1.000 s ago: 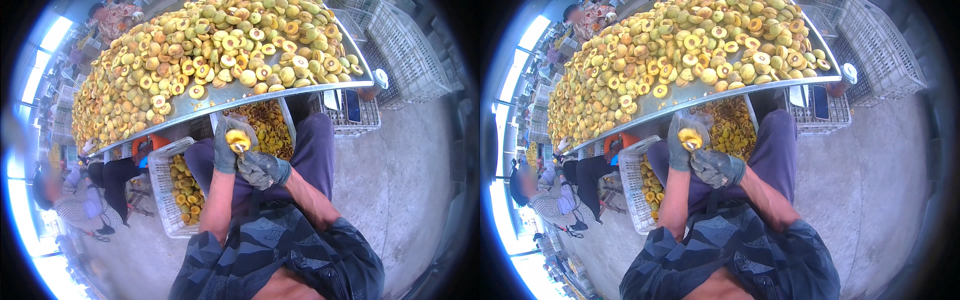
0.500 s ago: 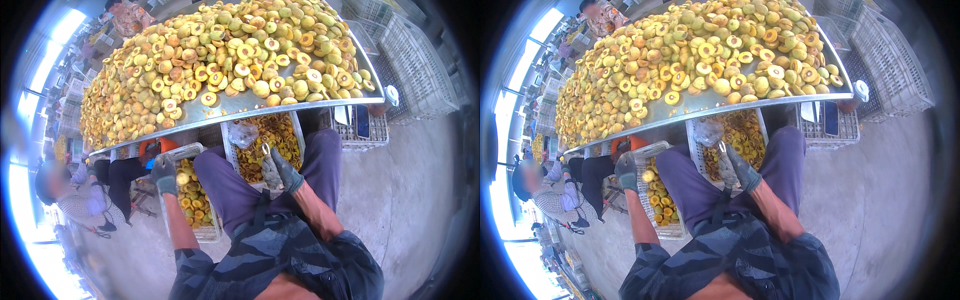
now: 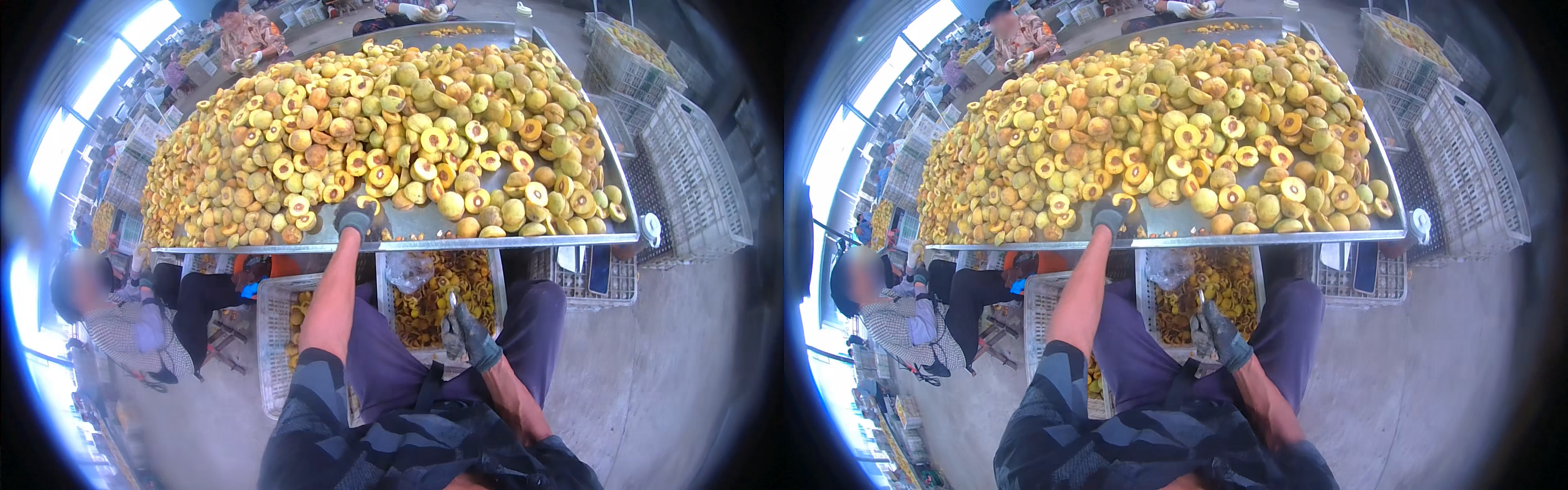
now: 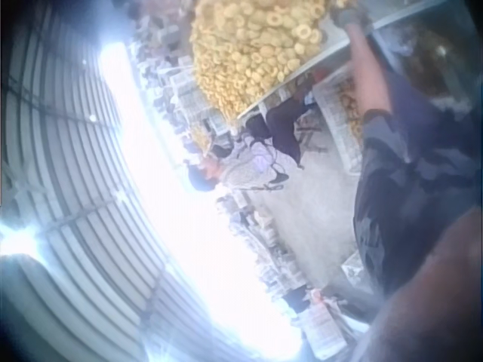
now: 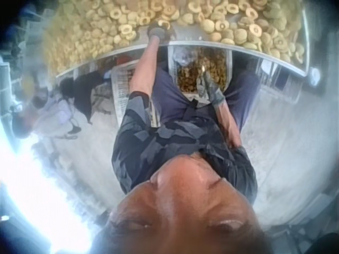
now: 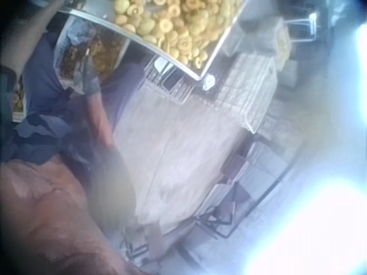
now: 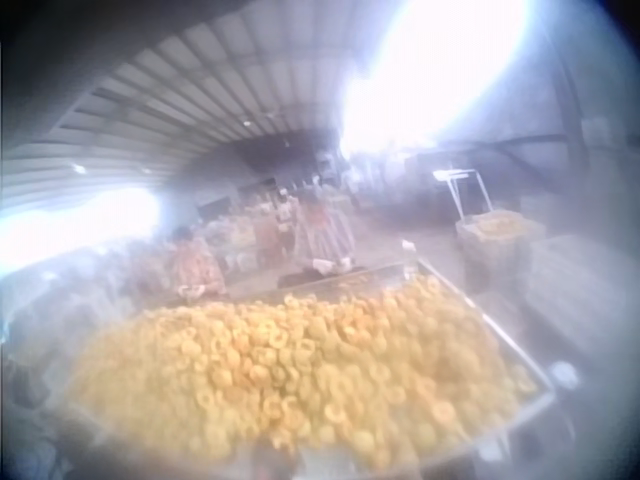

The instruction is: The person picks up fruit from a large metal tray, removes the pit from each piece using a handheld tool, and deposits the pitted fruit and pits into separate bins.

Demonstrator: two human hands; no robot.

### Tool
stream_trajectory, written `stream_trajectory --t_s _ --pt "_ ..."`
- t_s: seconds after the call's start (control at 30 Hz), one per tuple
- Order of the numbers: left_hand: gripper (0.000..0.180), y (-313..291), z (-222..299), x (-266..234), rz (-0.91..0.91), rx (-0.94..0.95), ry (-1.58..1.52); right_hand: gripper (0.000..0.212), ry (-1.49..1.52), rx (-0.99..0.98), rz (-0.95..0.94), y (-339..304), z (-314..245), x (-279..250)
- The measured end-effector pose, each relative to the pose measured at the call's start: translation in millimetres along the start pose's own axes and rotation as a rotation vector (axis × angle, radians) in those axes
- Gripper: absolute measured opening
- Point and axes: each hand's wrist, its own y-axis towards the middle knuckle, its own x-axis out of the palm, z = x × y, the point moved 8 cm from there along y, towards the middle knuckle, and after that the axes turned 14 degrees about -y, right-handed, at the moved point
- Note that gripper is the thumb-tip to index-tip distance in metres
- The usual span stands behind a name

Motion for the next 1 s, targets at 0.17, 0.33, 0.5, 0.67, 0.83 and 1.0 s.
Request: stream_trajectory --t_s 0.17,0.33,0.5,0.67,0.83,1.0 --pt "0.039 -46 49 -5 0.029 0.376 -0.181 0.054 -0.092 -0.008 0.013 3 0 2" --pt "0.038 -128 51 -26 -0.342 0.073 -1.629 0.059 -0.211 -0.049 0.031 -4 -7 4" --pt "0.05 -210 41 -29 -0.554 -0.217 -2.277 0.043 -0.404 -0.178 -0.027 -18 -36 41" --pt "0.049 -273 75 -56 -0.747 0.026 -2.417 0.021 -0.838 -0.418 0.079 -25 -74 65" --pt "0.049 -306 88 -83 -0.348 0.419 -1.783 0.02 -0.886 -0.627 0.269 -39 -89 76" --pt "0.058 -309 86 -82 -0.213 0.479 -1.524 0.024 -0.993 -0.634 0.288 -49 -106 94"
